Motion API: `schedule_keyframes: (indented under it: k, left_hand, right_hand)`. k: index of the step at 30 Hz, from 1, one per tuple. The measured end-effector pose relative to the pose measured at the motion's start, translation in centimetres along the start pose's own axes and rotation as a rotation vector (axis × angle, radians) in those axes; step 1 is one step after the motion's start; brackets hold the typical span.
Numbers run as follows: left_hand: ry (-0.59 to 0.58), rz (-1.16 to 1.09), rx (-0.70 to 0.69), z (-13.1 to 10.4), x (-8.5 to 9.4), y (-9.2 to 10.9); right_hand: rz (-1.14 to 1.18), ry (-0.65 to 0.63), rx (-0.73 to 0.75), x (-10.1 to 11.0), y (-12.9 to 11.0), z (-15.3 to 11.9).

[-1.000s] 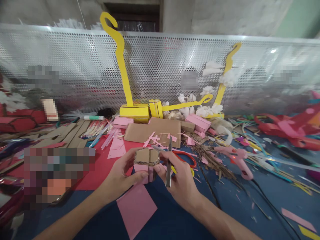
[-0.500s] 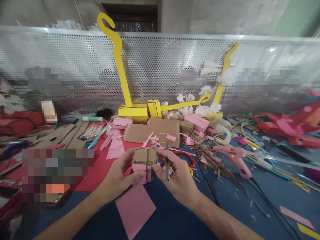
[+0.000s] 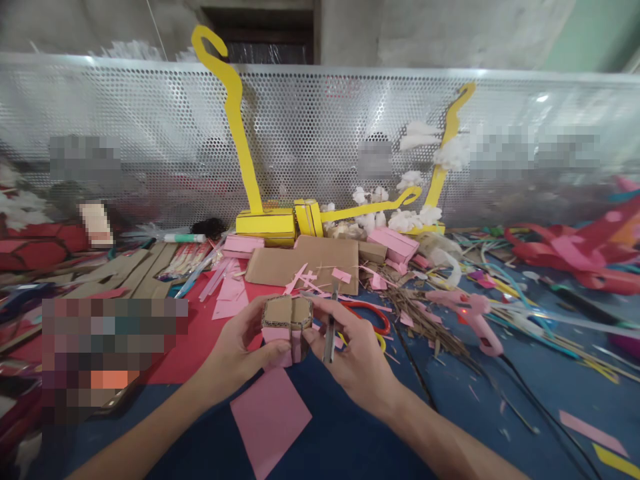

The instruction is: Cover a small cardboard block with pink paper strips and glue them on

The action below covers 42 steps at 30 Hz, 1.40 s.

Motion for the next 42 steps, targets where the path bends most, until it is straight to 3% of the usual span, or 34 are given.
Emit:
schedule_keyframes:
  k: [7, 19, 25, 34, 42]
  left_hand:
    - [-0.001, -0.002, -0.025, 0.1, 0.0, -0.1]
    - [0.002, -0.002, -0.001, 0.0, -0.1, 0.1]
    - [-0.005, -0.046, -0.042, 0.1, -0.2, 0.2]
    - [-0.016, -0.001, -0.015, -0.1, -0.3, 0.3]
    - [-0.016, -0.059, 0.017, 0.2, -0.5, -0.3]
  right_hand:
    - [0.062, 0.012, -0.01, 0.0, 0.5, -0.2]
    - [0.207, -0.104, -0.059, -1.1, 0.6, 0.1]
    - [0.176, -0.1, -0.095, -1.2, 0.9, -0.2]
    - [0.174, -0.084, -0.044, -0.8, 0.2, 0.2]
    - [0.17, -0.082, -0.083, -1.2, 1.2, 0.0]
Point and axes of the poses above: each hand's wrist, its own z-axis towards the middle knuckle, its own x-axis out of the back of the hand, y = z × x, the point moved 8 cm from there along z, towards the middle knuckle, and after that the axes turned 4 degrees about -x, right-handed, at the moved point
